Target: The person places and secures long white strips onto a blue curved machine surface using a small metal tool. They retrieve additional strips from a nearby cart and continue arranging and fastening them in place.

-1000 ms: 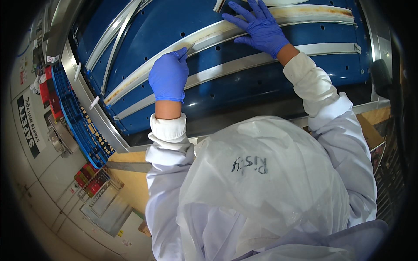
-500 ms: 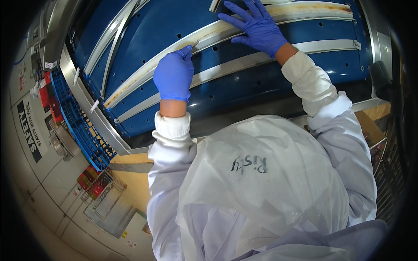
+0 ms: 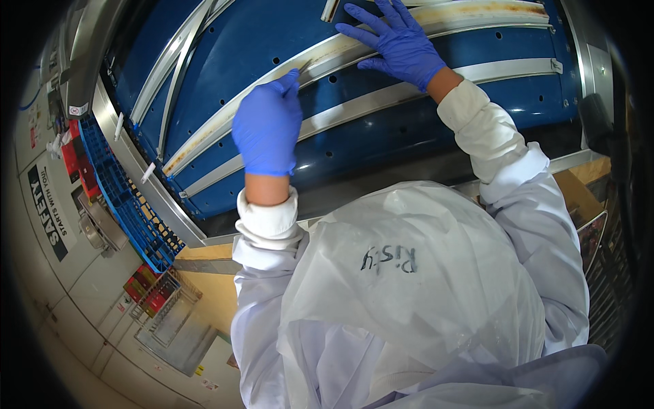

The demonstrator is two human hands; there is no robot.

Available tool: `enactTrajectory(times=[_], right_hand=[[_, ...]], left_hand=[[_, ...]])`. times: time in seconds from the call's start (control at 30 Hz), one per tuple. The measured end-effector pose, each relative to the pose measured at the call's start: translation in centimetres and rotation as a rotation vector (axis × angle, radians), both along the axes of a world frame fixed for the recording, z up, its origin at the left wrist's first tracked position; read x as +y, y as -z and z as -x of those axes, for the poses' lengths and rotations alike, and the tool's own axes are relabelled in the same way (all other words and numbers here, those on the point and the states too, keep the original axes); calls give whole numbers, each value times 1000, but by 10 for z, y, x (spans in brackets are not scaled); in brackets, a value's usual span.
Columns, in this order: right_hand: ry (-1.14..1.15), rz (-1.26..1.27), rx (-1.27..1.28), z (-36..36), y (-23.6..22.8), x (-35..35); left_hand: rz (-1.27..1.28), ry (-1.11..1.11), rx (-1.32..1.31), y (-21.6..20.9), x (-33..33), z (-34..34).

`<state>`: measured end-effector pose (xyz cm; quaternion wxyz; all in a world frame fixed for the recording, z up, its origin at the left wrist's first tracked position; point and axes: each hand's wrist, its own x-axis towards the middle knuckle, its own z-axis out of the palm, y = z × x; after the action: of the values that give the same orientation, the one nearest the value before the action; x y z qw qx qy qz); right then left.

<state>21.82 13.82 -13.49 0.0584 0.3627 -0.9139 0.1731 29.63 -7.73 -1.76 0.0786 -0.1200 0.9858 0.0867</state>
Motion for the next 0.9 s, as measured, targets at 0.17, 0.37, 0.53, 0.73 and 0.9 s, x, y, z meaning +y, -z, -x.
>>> enactTrajectory(times=[0.17,0.37,0.53,0.73,0.9], right_hand=[[7,-12,11,0,4,1],[-3,-3,-7,-1,1,0],[7,15,4,2,4,3],[-3,15,-18,0,1,1],[6,20,-12,2,4,1]], left_hand=[[46,50,-90,4,6,10],[41,65,-27,13,15,8],[-13,126,67,4,12,9],[12,59,-86,3,24,16],[-12,129,44,7,28,15]])
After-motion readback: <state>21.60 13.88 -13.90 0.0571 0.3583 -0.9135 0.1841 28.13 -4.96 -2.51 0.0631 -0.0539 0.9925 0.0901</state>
